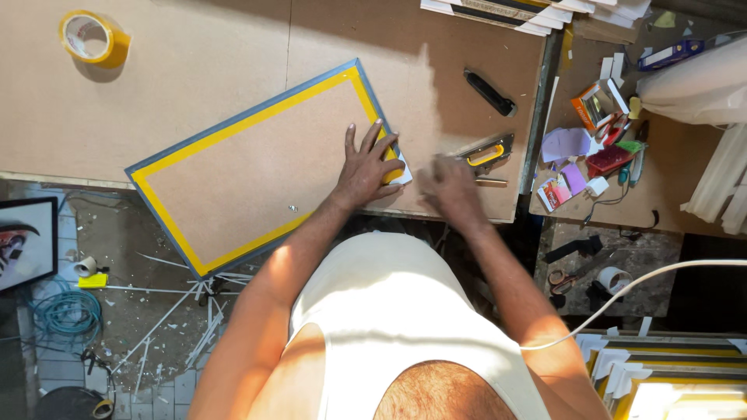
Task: The person assembles picture frames by applying yellow tape to the edges of a board, using a utility knife to trim excess tape, and securing the corners with a staple gun. They repeat this process for multiple frames, stacking completed units on the table.
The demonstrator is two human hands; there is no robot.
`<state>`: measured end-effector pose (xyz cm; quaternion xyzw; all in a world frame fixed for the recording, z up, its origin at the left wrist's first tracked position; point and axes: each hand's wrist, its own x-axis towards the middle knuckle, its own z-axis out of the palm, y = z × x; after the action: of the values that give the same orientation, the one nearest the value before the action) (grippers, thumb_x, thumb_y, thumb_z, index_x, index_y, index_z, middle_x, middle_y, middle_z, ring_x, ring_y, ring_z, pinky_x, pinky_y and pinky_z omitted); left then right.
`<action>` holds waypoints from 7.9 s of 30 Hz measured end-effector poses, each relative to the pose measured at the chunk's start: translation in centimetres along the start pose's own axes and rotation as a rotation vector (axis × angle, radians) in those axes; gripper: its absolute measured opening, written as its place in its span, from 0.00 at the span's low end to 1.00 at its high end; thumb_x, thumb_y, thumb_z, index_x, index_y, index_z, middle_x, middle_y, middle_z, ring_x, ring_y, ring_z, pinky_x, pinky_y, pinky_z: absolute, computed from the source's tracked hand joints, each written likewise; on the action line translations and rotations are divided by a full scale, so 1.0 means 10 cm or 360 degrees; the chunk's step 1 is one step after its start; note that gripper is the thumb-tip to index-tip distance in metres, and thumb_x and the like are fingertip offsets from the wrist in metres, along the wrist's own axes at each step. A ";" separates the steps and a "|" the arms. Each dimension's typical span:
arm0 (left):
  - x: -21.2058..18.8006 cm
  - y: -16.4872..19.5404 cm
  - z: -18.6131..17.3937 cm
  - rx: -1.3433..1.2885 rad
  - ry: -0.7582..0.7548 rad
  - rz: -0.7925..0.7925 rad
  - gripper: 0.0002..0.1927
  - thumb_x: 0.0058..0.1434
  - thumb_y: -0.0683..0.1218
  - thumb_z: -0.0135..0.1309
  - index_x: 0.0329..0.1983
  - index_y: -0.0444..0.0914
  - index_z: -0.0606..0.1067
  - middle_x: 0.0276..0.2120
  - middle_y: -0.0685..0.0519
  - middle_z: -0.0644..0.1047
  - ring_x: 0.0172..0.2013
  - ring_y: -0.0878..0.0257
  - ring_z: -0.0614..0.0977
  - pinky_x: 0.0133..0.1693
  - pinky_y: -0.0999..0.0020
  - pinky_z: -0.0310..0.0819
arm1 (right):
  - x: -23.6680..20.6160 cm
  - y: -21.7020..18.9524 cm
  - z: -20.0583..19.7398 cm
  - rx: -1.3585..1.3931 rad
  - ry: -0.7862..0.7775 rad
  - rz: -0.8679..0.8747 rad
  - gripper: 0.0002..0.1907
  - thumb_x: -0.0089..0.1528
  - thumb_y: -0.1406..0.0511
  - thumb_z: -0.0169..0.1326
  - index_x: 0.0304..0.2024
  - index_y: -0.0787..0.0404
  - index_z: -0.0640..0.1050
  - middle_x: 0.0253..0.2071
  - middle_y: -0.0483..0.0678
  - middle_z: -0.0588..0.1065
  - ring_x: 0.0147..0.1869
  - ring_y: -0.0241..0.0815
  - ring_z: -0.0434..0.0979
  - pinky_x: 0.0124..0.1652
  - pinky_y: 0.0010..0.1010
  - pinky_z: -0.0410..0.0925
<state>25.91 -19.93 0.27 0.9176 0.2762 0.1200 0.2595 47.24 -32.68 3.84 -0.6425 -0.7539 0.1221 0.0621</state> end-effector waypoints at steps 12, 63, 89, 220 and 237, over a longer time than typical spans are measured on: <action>0.04 -0.15 0.22 0.0044 -0.0036 -0.0063 0.21 0.47 0.64 0.68 0.43 0.55 0.83 0.67 0.51 0.67 0.74 0.45 0.50 0.67 0.24 0.25 | -0.11 0.44 0.05 0.0184 -0.0563 0.0814 0.17 0.58 0.58 0.63 0.42 0.63 0.77 0.40 0.53 0.75 0.42 0.52 0.78 0.45 0.45 0.72; -1.12 2.45 -3.27 0.1057 0.1063 0.0078 0.21 0.51 0.66 0.67 0.44 0.56 0.84 0.38 0.64 0.68 0.36 0.64 0.72 0.52 0.49 0.56 | 0.47 0.03 -0.04 0.0518 0.0415 -0.0238 0.32 0.58 0.68 0.61 0.65 0.61 0.72 0.58 0.54 0.74 0.61 0.56 0.72 0.62 0.50 0.61; 0.35 2.76 -3.19 0.0944 0.0783 0.0121 0.18 0.64 0.50 0.70 0.46 0.36 0.74 0.49 0.51 0.80 0.49 0.55 0.80 0.51 0.59 0.73 | -1.04 2.76 -0.83 -0.0098 0.0523 0.1171 0.07 0.67 0.64 0.57 0.43 0.60 0.83 0.42 0.56 0.79 0.49 0.60 0.79 0.43 0.49 0.71; -0.81 1.06 -0.67 -0.1203 0.1668 -0.1514 0.10 0.70 0.44 0.61 0.46 0.37 0.71 0.31 0.52 0.70 0.26 0.65 0.75 0.29 0.68 0.74 | 0.08 0.56 -0.02 0.0762 0.0174 -0.0581 0.25 0.56 0.65 0.64 0.56 0.61 0.75 0.55 0.54 0.76 0.59 0.56 0.77 0.58 0.44 0.70; 0.06 1.13 -0.77 -0.0233 0.1512 -0.1127 0.19 0.75 0.57 0.63 0.45 0.36 0.77 0.36 0.57 0.72 0.32 0.67 0.68 0.36 0.68 0.64 | -0.86 2.58 -0.43 0.0046 0.0436 0.1223 0.24 0.56 0.58 0.69 0.46 0.68 0.81 0.51 0.61 0.75 0.56 0.61 0.74 0.55 0.48 0.68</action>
<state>28.63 -24.47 12.92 0.5954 0.6420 0.4422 0.1944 74.36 -36.91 1.76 -0.8868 -0.4419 0.0603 0.1207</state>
